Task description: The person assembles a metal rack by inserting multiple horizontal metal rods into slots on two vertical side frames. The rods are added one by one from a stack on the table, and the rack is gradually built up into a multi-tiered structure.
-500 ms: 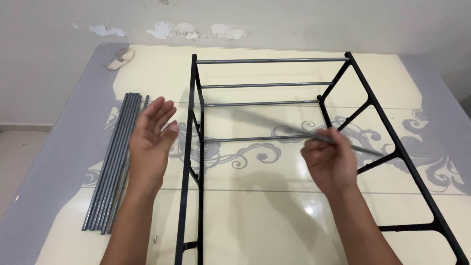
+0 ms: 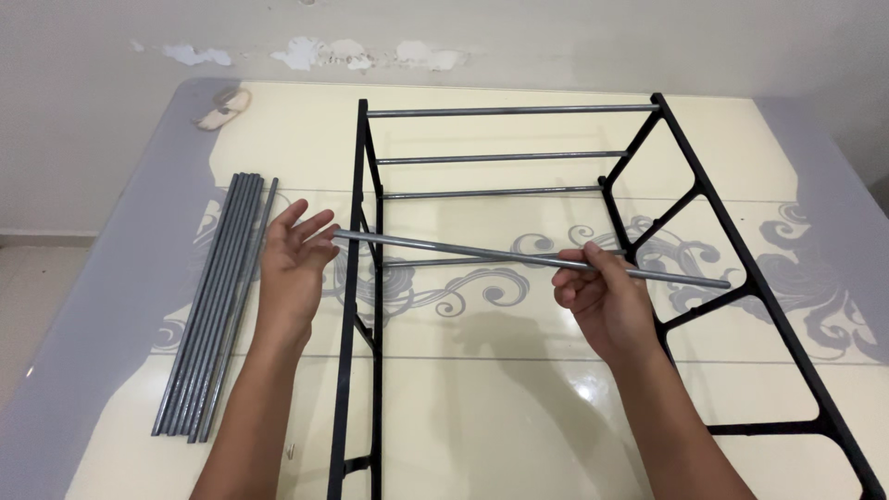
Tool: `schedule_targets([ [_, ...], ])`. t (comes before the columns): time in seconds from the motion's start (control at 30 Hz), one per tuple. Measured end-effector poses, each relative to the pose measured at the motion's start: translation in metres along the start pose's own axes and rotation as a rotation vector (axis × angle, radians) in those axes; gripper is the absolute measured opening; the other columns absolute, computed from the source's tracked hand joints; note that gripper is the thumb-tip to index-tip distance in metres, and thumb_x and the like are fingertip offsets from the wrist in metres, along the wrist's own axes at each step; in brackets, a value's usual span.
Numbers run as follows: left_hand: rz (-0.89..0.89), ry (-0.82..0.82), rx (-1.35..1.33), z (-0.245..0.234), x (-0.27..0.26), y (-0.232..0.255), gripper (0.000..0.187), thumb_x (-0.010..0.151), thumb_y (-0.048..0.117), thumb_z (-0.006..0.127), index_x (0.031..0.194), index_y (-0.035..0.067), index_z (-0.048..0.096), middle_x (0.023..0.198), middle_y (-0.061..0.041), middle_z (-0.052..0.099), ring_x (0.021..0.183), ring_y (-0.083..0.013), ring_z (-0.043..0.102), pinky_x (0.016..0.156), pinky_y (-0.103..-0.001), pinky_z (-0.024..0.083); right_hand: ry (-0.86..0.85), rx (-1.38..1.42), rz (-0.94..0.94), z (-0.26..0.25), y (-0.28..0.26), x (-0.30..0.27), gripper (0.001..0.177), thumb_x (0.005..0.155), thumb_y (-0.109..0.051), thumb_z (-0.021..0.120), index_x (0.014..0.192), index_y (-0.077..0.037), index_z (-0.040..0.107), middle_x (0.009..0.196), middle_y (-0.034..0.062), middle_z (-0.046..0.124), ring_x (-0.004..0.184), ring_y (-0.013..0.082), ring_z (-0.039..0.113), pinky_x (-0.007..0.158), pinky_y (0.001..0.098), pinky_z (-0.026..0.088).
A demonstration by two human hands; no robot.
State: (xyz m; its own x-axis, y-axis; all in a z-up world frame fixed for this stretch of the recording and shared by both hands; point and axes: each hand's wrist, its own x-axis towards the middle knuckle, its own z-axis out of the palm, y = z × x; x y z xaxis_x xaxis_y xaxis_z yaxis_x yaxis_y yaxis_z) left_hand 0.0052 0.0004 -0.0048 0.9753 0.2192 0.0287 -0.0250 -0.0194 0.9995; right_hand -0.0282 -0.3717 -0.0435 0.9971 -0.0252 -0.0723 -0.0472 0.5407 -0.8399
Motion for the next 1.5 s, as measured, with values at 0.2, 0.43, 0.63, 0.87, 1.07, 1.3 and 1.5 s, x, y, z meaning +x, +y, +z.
schedule_targets([
  [0.2, -0.052, -0.002, 0.018, -0.002, 0.004, -0.007, 0.059, 0.09, -0.008, 0.048, 0.148, 0.002, 0.04, 0.141, -0.015, 0.061, 0.123, -0.0236, 0.064, 0.099, -0.032, 0.054, 0.037, 0.01, -0.02, 0.001, -0.008, -0.002, 0.037, 0.108, -0.023, 0.05, 0.099, 0.005, 0.07, 0.076, 0.0169, 0.071, 0.061, 0.0205, 0.062, 0.059, 0.0326, 0.047],
  [0.43, -0.057, -0.01, 0.007, -0.002, 0.007, -0.013, 0.054, 0.094, -0.005, 0.049, 0.146, 0.002, 0.041, 0.138, -0.015, 0.062, 0.12, -0.0229, 0.066, 0.096, -0.033, 0.055, 0.157, 0.058, -0.094, -0.019, -0.028, 0.003, 0.044, 0.114, -0.032, 0.051, 0.083, -0.005, 0.068, 0.062, 0.0056, 0.06, 0.051, 0.0122, 0.045, 0.051, 0.0271, 0.036],
  [0.63, -0.068, -0.022, 0.01, -0.003, 0.009, -0.019, 0.053, 0.093, -0.004, 0.05, 0.145, 0.001, 0.042, 0.137, -0.016, 0.063, 0.12, -0.0239, 0.066, 0.097, -0.034, 0.055, -0.028, 0.212, 0.032, -0.01, -0.035, -0.009, 0.049, 0.114, -0.035, 0.047, 0.077, -0.011, 0.068, 0.051, -0.002, 0.051, 0.041, 0.0065, 0.034, 0.04, 0.0243, 0.027],
  [0.87, -0.106, -0.049, 0.057, -0.001, 0.01, -0.021, 0.054, 0.092, -0.004, 0.047, 0.145, 0.002, 0.044, 0.135, -0.015, 0.065, 0.119, -0.0234, 0.067, 0.097, -0.034, 0.056, 0.039, -0.126, -0.141, 0.016, -0.054, -0.032, 0.053, 0.113, -0.036, 0.045, 0.067, -0.011, 0.058, 0.045, -0.0005, 0.042, 0.039, 0.0108, 0.03, 0.039, 0.0266, 0.022],
  [1.07, -0.115, -0.041, 0.057, 0.0, 0.01, -0.018, 0.048, 0.095, -0.001, 0.048, 0.143, 0.003, 0.046, 0.131, -0.014, 0.067, 0.113, -0.0221, 0.068, 0.094, -0.035, 0.057, 0.128, 0.123, -0.236, 0.021, -0.074, -0.035, 0.064, 0.116, -0.05, 0.043, 0.064, -0.013, 0.047, 0.046, -0.0032, 0.031, 0.043, 0.01, 0.025, 0.044, 0.027, 0.022],
  [1.3, -0.123, -0.042, 0.078, 0.002, 0.009, -0.017, 0.046, 0.097, 0.001, 0.048, 0.143, 0.003, 0.047, 0.129, -0.014, 0.068, 0.113, -0.0211, 0.069, 0.094, -0.034, 0.058, 0.336, -0.026, -0.269, 0.019, -0.068, -0.03, 0.057, 0.114, -0.046, 0.046, 0.065, -0.016, 0.045, 0.05, -0.0038, 0.028, 0.046, 0.0099, 0.022, 0.044, 0.0275, 0.019],
  [1.5, -0.105, -0.05, 0.057, 0.003, 0.012, -0.026, 0.048, 0.094, -0.001, 0.05, 0.142, 0.003, 0.049, 0.13, -0.014, 0.068, 0.112, -0.0208, 0.066, 0.092, -0.034, 0.056, 0.364, 0.044, -0.197, 0.015, -0.066, -0.025, 0.054, 0.114, -0.042, 0.046, 0.066, -0.017, 0.044, 0.051, -0.0048, 0.028, 0.046, 0.0091, 0.023, 0.043, 0.0265, 0.019],
])
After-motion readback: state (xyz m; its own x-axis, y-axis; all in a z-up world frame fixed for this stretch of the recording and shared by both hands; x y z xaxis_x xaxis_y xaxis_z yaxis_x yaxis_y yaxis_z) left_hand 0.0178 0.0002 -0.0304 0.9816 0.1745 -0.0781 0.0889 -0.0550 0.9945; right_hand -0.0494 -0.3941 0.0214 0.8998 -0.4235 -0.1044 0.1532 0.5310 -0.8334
